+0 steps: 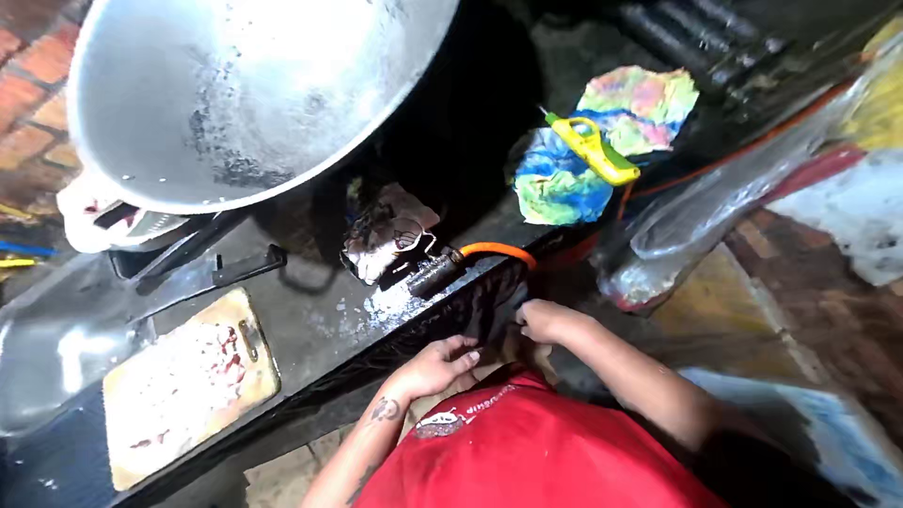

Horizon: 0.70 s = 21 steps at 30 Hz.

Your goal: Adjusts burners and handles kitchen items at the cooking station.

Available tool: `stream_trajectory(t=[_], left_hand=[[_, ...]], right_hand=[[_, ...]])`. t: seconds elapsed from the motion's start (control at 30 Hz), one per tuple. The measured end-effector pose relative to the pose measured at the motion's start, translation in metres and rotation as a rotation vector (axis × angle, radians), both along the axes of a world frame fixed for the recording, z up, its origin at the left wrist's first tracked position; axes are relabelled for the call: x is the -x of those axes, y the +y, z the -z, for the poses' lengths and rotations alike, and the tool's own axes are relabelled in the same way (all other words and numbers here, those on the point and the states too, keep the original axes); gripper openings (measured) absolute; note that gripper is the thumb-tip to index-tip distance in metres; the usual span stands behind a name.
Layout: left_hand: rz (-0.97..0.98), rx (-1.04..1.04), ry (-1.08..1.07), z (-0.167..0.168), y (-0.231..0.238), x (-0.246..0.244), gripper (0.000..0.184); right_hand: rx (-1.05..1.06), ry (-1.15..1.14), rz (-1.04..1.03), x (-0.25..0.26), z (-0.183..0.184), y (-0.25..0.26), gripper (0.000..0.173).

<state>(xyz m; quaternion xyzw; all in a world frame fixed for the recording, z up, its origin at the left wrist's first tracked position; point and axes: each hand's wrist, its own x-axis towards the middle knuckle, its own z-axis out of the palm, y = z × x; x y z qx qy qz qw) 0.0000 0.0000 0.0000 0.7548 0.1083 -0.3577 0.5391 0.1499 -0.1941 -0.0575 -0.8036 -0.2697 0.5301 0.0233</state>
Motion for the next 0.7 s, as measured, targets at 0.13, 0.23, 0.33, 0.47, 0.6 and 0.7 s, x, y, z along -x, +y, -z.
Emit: stream_trajectory(t=[0.13,0.23,0.33,0.47,0.6,0.7], left_hand=[[-0.037,-0.01,-0.247,-0.034,0.0,0.006,0.042],[-0.077,-0.055,-0.404,-0.053,-0.007,0.004,0.044],[-0.082,-0.097,-0.49,-0.065,-0.016,0.007,0.046],[-0.074,-0.13,-0.547,-0.074,-0.022,0.014,0.043],[-0.17,-0.288,-0.634,-0.087,-0.021,0.015,0.041],[-0.231,-0.485,-0.757,-0.086,-0.019,0.004,0.036]], right_hand=[[-0.312,-0.134,0.076,-0.017,-0.083,-0.019,0.024],[-0.705,-0.489,0.285,-0.039,-0.11,-0.02,0.019],[-0.757,-0.908,0.471,-0.083,-0.114,-0.014,0.025],[-0.394,-0.962,0.533,-0.131,-0.117,-0.012,0.049],[-0.25,-0.841,0.447,-0.154,-0.104,-0.016,0.064],[-0.181,-0.751,0.387,-0.158,-0.116,-0.017,0.071]])
